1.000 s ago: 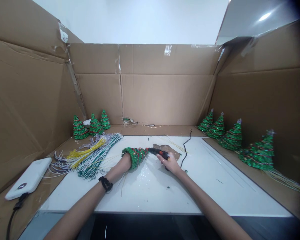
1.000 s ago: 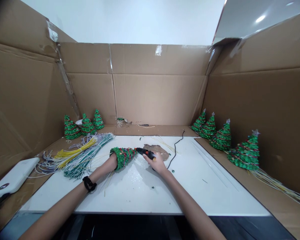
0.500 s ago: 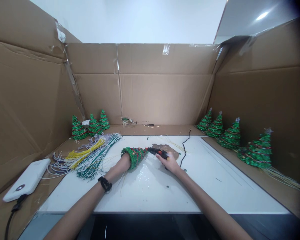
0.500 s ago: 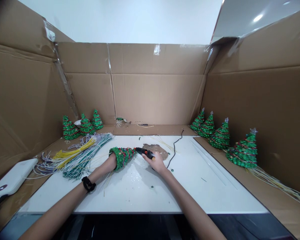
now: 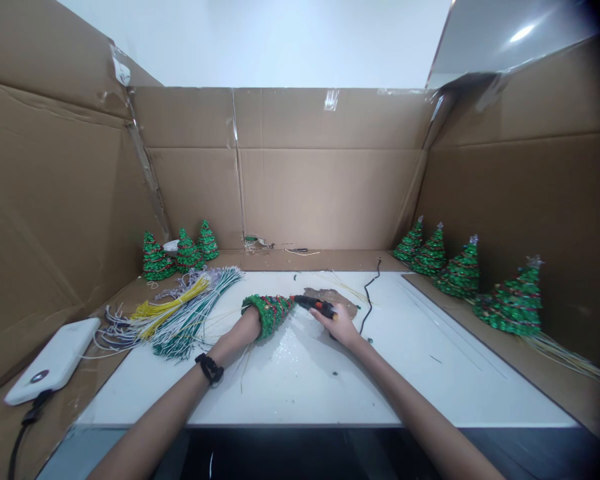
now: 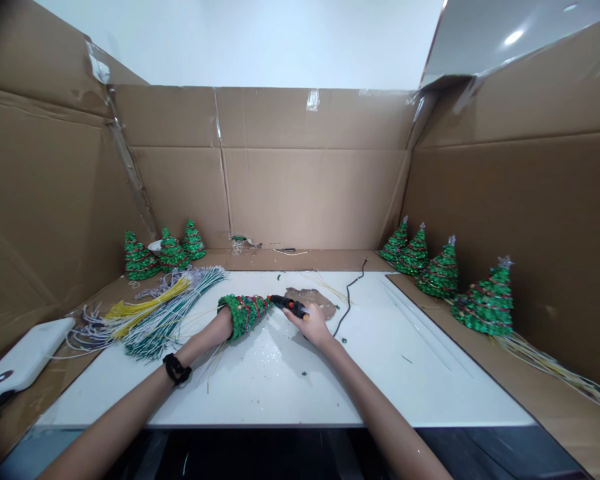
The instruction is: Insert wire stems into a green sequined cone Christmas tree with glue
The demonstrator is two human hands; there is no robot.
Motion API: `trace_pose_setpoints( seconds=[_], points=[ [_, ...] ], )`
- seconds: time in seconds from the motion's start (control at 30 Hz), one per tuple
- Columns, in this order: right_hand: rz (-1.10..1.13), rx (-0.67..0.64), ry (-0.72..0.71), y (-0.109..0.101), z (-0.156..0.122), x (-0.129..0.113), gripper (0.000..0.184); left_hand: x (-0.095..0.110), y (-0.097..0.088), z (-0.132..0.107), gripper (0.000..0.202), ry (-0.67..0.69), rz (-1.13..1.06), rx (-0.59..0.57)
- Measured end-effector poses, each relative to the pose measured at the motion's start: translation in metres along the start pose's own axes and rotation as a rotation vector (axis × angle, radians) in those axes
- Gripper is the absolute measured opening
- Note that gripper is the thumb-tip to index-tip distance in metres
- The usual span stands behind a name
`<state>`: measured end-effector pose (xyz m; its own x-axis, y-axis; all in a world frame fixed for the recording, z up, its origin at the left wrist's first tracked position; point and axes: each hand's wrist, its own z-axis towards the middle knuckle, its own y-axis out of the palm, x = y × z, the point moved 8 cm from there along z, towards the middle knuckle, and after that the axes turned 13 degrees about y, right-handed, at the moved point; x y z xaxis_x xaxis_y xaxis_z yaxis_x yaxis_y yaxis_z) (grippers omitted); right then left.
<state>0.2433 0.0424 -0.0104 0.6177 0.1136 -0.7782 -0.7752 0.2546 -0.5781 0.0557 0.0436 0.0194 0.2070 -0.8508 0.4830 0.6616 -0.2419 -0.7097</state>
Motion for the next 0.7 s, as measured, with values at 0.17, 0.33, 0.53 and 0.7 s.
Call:
trace_pose_setpoints(
  seconds=[0.17, 0.33, 0.53, 0.7],
  points=[
    [-0.002, -0.003, 0.006, 0.0001, 0.0001, 0.0012, 0.041, -0.0002, -0.0004, 0.0003, 0.04, 0.002, -0.021, 0.014],
    [0.003, -0.009, 0.012, -0.0001, -0.0002, 0.0024, 0.039, -0.0017, 0.0, -0.0006, 0.035, 0.001, -0.031, 0.019],
    [0.019, -0.023, 0.005, -0.0007, -0.0008, 0.0011, 0.039, -0.0023, 0.0005, -0.0006, 0.037, -0.002, -0.046, 0.021],
    [0.02, -0.025, 0.008, -0.0002, 0.0, 0.002, 0.038, -0.0019, -0.0001, -0.0011, 0.035, -0.002, -0.045, 0.034]
  ],
)
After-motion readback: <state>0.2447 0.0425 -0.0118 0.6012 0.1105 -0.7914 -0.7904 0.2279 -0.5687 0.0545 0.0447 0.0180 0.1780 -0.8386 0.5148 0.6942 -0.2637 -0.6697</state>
